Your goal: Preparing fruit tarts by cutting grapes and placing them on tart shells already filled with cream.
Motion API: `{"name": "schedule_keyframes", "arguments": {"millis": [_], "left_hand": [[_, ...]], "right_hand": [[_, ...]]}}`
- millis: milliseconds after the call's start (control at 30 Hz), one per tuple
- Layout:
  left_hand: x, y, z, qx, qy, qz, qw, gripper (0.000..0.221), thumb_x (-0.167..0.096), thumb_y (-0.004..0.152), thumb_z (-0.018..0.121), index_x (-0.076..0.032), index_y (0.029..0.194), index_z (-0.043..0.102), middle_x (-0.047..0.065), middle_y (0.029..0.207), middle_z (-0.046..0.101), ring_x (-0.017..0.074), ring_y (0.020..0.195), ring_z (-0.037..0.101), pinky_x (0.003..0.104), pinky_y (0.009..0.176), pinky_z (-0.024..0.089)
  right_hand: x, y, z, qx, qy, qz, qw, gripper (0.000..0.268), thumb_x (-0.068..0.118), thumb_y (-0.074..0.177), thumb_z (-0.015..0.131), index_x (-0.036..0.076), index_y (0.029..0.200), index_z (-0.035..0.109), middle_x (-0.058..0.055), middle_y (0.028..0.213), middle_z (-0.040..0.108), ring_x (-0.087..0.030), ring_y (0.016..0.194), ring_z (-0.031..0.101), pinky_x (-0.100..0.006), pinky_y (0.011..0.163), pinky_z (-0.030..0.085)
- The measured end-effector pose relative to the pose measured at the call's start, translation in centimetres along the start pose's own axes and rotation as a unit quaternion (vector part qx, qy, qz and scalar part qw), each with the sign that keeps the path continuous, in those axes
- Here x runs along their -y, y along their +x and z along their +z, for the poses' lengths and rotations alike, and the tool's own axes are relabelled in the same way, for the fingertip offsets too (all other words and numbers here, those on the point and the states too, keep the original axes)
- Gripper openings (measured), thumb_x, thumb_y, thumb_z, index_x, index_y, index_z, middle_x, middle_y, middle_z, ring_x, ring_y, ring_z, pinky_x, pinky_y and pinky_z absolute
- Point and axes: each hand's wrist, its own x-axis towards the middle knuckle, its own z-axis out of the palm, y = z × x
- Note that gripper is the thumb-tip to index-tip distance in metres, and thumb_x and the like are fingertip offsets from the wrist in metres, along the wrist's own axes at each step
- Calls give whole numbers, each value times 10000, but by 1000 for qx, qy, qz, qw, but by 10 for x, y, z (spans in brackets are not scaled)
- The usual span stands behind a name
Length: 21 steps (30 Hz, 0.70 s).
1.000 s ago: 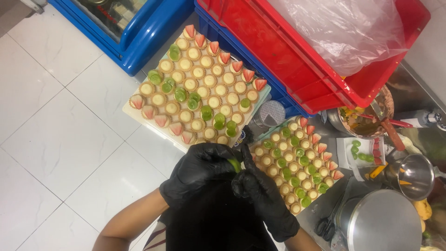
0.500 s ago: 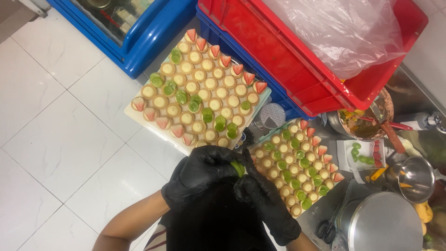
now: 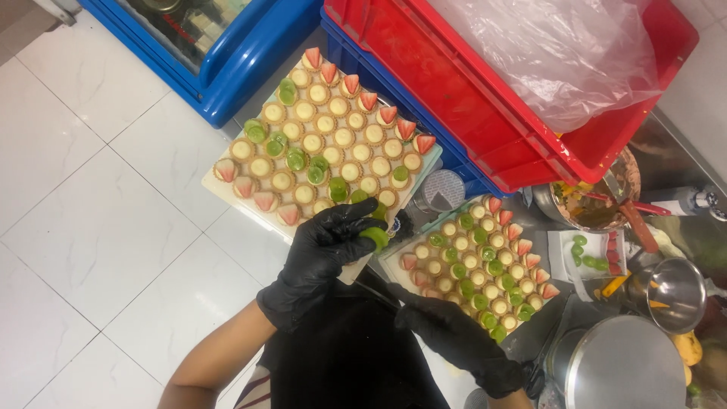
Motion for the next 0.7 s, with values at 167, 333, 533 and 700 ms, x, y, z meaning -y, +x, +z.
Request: {"name": "schedule_keyframes", "arguments": {"millis": [167,333,533,700], "left_hand": [[30,11,-4,-7,68,34,997,478,75,891,702,24,1360,623,118,1267,723,168,1151,681,304,1036,542],[71,30,-18,31,183,39,982,410,24,956,700,27,1363,653,112,1339,697,134,1184,652,282,1035,531],[81,58,-47,-21,206,56,977,524,11,901,741,-28,1409,618,63,1213,678,93,1046,645,259,940,566],[53,63,-64,-69,261,101,957,418,8,882,775,-4,1289,677,75,1131,731,105,1006,676,267,912,571]], "right_hand": [[9,14,-7,-198,74,125,969,326,154,928,627,88,1236,710,-16,692,699,-92,477,488,-258,449,383],[0,68,4,-253,247,-20,935,244,84,943,752,22,1180,750,-1,780,636,-24,556,469,-203,483,355],[1,119,-26,-278,195,-50,939,213,125,903,736,76,1107,776,59,836,719,-24,623,488,-200,558,392],[-50,199,-57,-348,89,-112,926,170,139,888,801,77,1046,798,34,850,725,-45,698,546,-222,637,452]]}}
